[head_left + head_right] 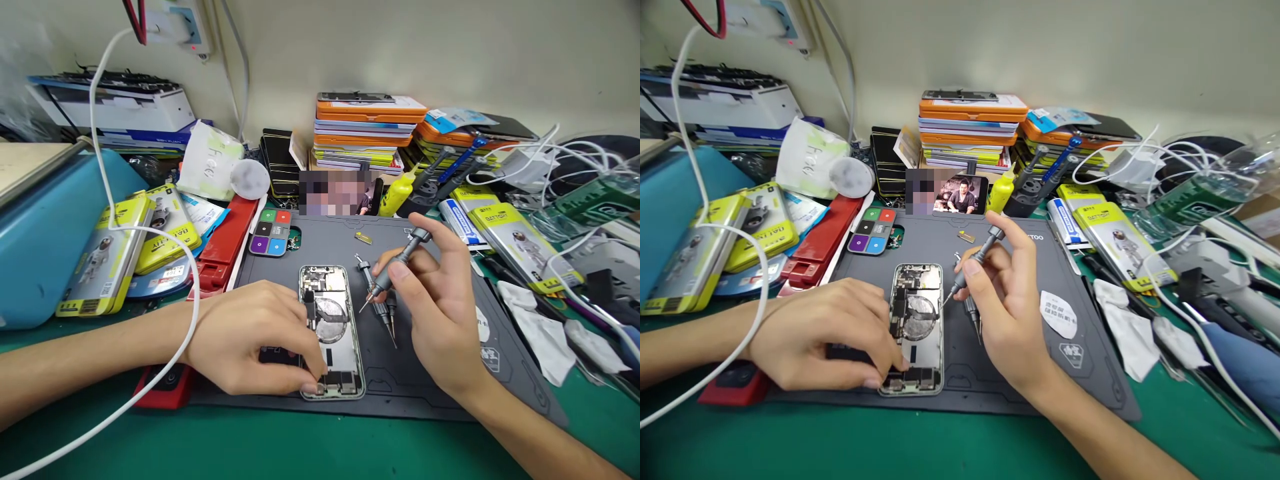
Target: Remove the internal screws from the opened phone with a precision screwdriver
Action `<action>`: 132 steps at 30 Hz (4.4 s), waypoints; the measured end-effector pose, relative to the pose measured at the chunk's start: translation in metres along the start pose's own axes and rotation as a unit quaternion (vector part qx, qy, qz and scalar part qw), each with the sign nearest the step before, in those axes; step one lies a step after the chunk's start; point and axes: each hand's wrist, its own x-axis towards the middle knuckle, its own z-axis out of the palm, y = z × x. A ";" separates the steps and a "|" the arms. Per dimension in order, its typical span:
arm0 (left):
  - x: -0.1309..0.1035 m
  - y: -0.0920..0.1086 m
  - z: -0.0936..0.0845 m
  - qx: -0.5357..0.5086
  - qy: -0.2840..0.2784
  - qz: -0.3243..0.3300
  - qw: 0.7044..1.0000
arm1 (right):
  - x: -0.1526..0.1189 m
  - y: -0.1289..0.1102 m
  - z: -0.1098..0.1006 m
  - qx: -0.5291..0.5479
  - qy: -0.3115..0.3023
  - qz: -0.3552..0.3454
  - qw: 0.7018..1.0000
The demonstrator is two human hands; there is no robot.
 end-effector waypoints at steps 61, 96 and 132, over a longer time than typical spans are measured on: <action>0.001 -0.005 0.017 0.302 0.184 -0.018 0.935 | -0.002 0.006 0.010 -0.216 -0.158 -0.212 0.940; -0.001 -0.010 0.018 0.356 0.149 -0.061 0.920 | -0.006 0.005 0.005 -0.213 -0.128 -0.200 0.948; 0.001 -0.008 0.019 0.338 0.132 -0.074 0.929 | -0.005 0.005 0.003 -0.223 -0.142 -0.216 0.940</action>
